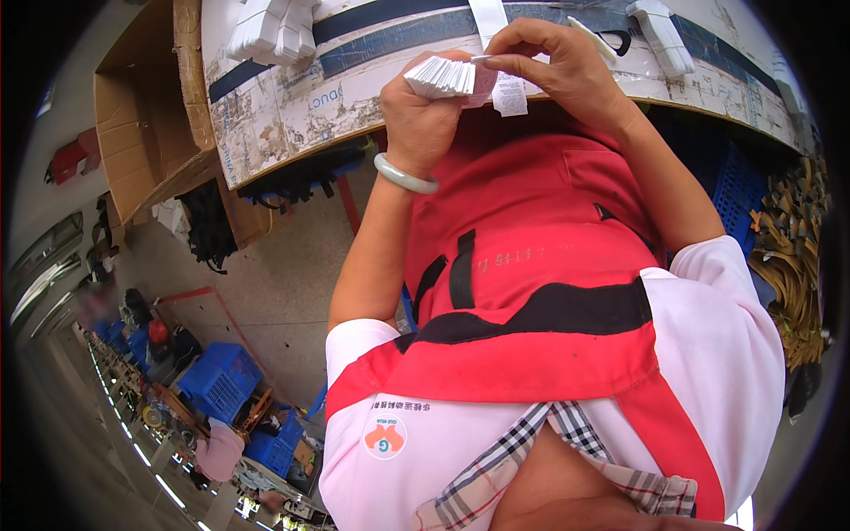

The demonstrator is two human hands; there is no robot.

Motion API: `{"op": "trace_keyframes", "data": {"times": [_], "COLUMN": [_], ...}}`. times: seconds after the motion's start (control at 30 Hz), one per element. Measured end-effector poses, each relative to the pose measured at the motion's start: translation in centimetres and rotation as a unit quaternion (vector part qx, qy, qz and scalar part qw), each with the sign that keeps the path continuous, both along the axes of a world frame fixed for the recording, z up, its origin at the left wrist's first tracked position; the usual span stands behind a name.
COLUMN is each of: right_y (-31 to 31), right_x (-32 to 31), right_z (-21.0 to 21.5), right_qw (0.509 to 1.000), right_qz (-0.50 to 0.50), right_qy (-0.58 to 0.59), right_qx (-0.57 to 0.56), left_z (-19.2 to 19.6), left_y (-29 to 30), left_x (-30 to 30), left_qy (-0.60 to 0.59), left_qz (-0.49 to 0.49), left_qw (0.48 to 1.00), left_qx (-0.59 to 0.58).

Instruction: Folding and organizing a stack of textile or clothing labels at a factory workstation.

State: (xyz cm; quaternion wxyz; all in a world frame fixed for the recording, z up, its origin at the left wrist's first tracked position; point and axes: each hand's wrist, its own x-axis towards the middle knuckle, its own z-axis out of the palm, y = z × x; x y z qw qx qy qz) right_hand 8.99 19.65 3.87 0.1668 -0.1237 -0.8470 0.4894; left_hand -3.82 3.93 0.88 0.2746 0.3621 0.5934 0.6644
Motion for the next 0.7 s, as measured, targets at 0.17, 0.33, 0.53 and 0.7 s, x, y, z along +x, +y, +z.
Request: {"op": "trace_keyframes", "data": {"times": [0.17, 0.33, 0.53, 0.7], "right_y": [-0.1, 0.7, -1.3, 2.0], "right_x": [0.1, 0.7, 0.2, -0.8], "right_z": [0.1, 1.6, 0.2, -3.6], "right_qw": [1.000, 0.937, 0.983, 0.991], "right_qz": [0.011, 0.123, 0.051, -0.076], "right_qy": [-0.022, -0.139, -0.057, -0.039], "right_qx": [-0.009, -0.295, -0.169, 0.101], "left_z": [-0.2, 0.2, -0.2, -0.5], "left_y": [-0.2, -0.3, -0.5, -0.5], "left_x": [0.1, -0.2, 0.1, 0.3], "left_qy": [-0.018, -0.277, -0.394, -0.395], "left_qz": [-0.004, -0.068, -0.164, -0.144], "left_qw": [1.000, 0.954, 0.900, 0.905], "left_qx": [-0.012, -0.091, -0.084, -0.069]}}
